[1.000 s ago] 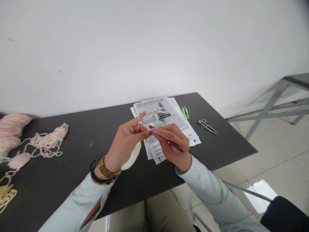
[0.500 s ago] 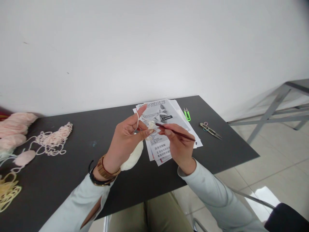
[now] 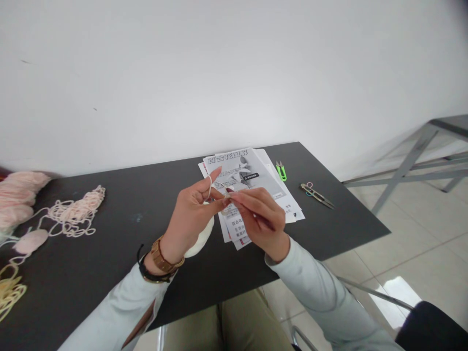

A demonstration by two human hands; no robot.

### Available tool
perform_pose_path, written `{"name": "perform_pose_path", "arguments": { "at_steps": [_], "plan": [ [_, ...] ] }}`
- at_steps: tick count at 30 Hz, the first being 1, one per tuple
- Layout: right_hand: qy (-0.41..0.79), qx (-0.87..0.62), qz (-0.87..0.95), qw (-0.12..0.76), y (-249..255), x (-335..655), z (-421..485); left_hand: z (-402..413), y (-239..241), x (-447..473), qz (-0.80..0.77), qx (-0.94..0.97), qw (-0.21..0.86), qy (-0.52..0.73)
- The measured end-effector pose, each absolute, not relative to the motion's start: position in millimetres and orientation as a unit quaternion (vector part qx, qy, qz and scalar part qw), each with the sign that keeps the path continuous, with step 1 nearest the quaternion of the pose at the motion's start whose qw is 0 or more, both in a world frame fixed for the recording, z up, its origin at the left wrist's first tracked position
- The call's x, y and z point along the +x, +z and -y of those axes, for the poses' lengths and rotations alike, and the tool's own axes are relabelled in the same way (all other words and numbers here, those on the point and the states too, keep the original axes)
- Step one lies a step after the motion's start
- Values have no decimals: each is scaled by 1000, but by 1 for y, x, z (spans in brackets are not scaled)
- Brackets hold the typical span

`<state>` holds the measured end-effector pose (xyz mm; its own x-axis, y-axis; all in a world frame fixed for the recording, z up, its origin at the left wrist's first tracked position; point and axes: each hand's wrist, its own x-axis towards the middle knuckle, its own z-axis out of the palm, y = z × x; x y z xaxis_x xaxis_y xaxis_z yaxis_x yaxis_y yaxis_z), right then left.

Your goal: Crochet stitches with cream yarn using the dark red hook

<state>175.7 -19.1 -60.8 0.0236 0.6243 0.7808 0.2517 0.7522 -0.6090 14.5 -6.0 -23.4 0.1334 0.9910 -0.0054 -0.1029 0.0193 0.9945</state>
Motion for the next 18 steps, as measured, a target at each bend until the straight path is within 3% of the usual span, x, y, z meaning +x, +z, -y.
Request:
{"name": "perform_pose_path", "arguments": {
  "at_steps": [2,5,10,13,18],
  "plan": [
    [75,-298,736,603,-63,178,21,7,-21,16,-381,422,652,501],
    [80,-286,712,637,-64,178,21,8,-17,16,-326,358,713,507],
    [312,-286,570,704,-61,170,17,9,-13,11,-288,347,744,493],
    [482,-273,458,695,-59,167,13,8,-10,5,-292,390,731,478],
    [593,-239,385,666,-52,170,9,7,-6,-3,-283,434,730,445]
  ]
}}
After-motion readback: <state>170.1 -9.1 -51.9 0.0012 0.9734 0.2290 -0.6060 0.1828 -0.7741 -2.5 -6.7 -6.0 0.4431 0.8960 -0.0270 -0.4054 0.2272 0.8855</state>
